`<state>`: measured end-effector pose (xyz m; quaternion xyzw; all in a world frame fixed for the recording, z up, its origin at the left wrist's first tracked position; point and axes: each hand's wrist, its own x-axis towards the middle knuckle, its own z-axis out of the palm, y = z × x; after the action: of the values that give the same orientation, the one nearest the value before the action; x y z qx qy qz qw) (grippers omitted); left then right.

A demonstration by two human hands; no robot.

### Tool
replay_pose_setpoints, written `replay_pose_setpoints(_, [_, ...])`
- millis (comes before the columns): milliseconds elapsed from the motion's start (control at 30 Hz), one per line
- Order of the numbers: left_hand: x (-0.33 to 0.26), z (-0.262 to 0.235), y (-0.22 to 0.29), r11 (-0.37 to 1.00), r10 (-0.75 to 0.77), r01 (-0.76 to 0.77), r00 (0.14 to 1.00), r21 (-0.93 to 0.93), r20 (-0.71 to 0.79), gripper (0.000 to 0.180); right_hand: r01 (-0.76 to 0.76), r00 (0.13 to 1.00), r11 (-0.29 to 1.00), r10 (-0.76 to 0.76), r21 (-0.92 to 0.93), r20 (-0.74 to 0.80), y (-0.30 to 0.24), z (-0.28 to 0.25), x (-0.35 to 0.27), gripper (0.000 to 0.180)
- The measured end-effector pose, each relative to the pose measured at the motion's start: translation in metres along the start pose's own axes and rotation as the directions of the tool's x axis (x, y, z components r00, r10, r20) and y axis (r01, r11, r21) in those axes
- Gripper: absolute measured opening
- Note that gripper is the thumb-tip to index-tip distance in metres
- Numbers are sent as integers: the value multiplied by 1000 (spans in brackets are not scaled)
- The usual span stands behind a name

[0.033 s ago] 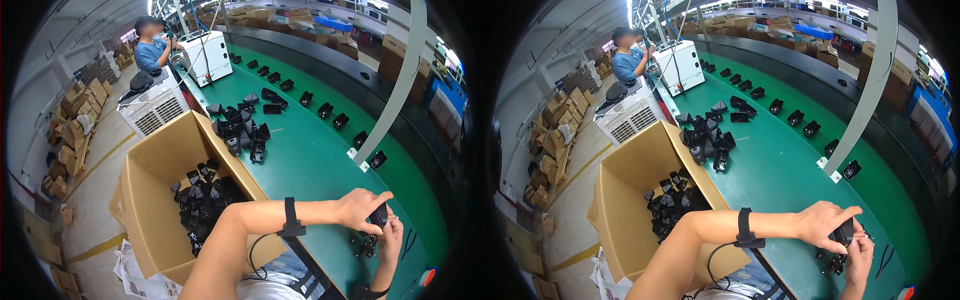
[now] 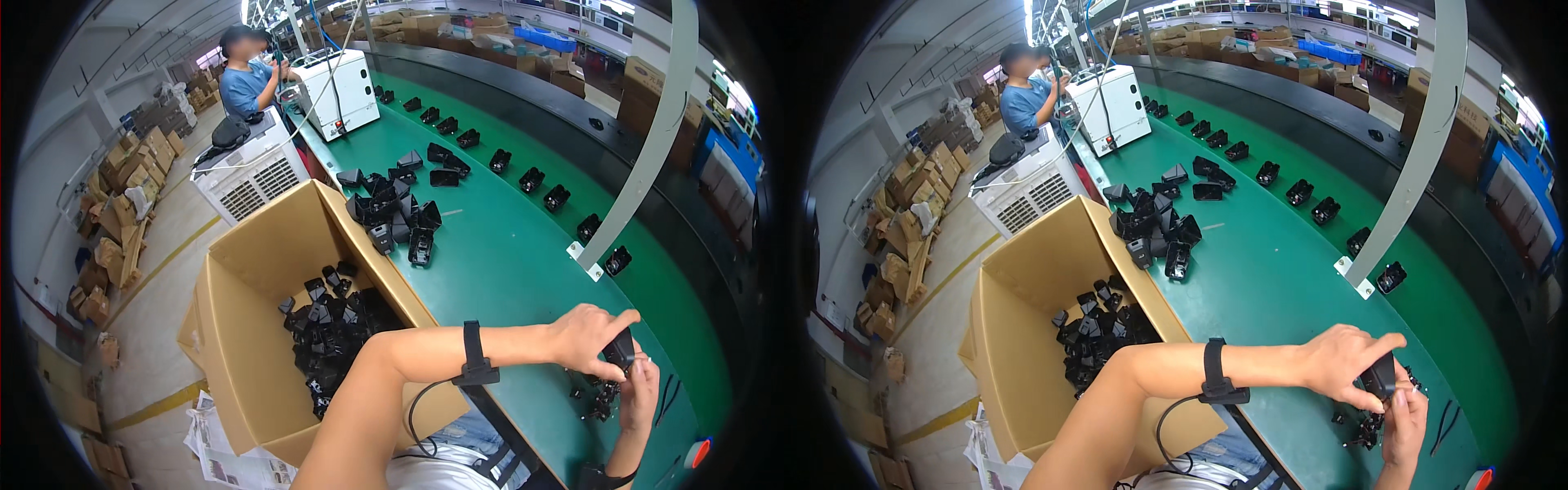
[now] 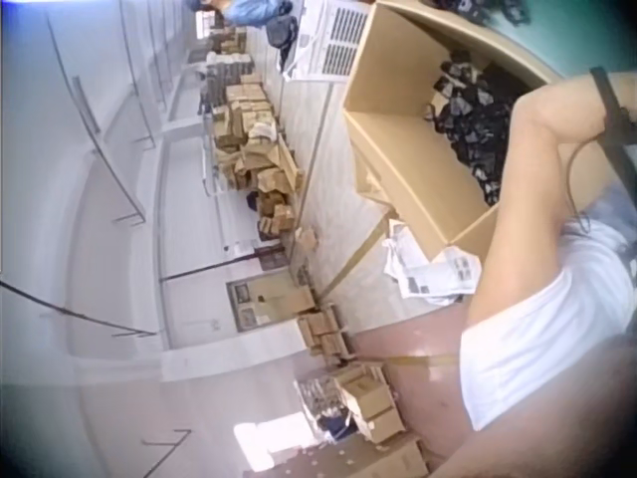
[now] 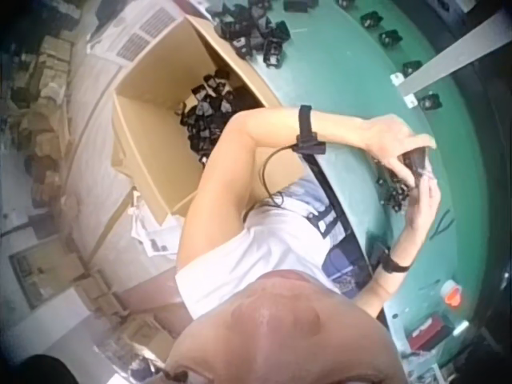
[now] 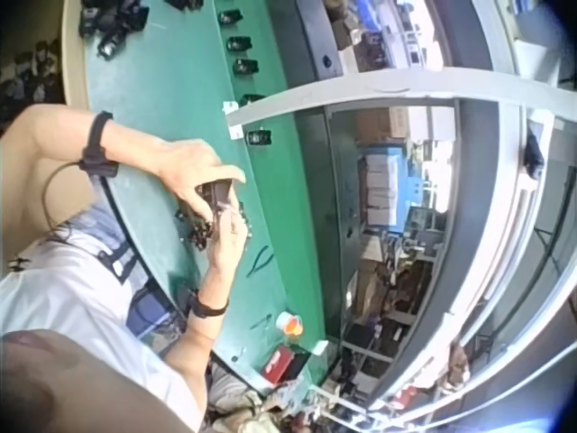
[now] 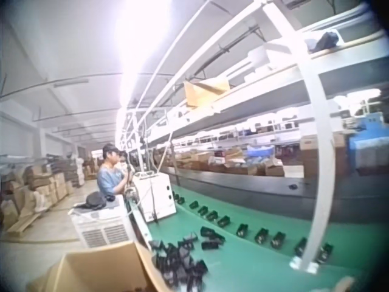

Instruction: The person assembles small black electronic housings by inserting circuit boards and connecting wires. They pick up housings from a cardboard box, insert components by hand, and place the finished units in a row on a green workbench.

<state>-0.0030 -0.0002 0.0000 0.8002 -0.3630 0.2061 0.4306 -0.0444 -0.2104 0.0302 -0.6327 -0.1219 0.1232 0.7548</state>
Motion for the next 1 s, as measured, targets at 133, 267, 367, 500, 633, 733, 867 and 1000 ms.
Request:
replay_pose_setpoints(133, [7,4,-1,994,75,-77,997,81,24,95,28,996,999,-26,-22,90,12,-21,-2,34])
replay_pose_setpoints(267, [5,-5,6,993,28,-32,999,110,33,95,-13,1000,999,13,44,-7,10,-4,-2,33])
replay_pose_setpoints(367, [7,-12,3,996,-91,89,995,31,39,93,-49,991,999,49,3,-126,22,-23,2,30])
replay_pose_setpoints(500, [12,-66,-5,945,-296,238,914,224,277,80,266,961,737,-254,-621,110,-18,-11,65,31])
replay_pose_setpoints(633, [3,-183,-53,764,-467,323,874,559,133,61,156,972,375,-223,-914,74,-36,-66,107,34])
replay_pose_setpoints(733, [-43,-290,-111,569,-577,445,816,692,-50,74,43,970,232,-242,-972,-15,-16,-110,131,32])
replay_pose_setpoints(867, [-106,-374,-163,221,-798,688,535,691,-277,107,-2,965,198,-256,-980,-53,14,-170,161,30])
replay_pose_setpoints(1000, [-182,-431,-189,106,-824,751,434,652,-365,112,137,979,195,-174,-971,103,26,-136,197,29])
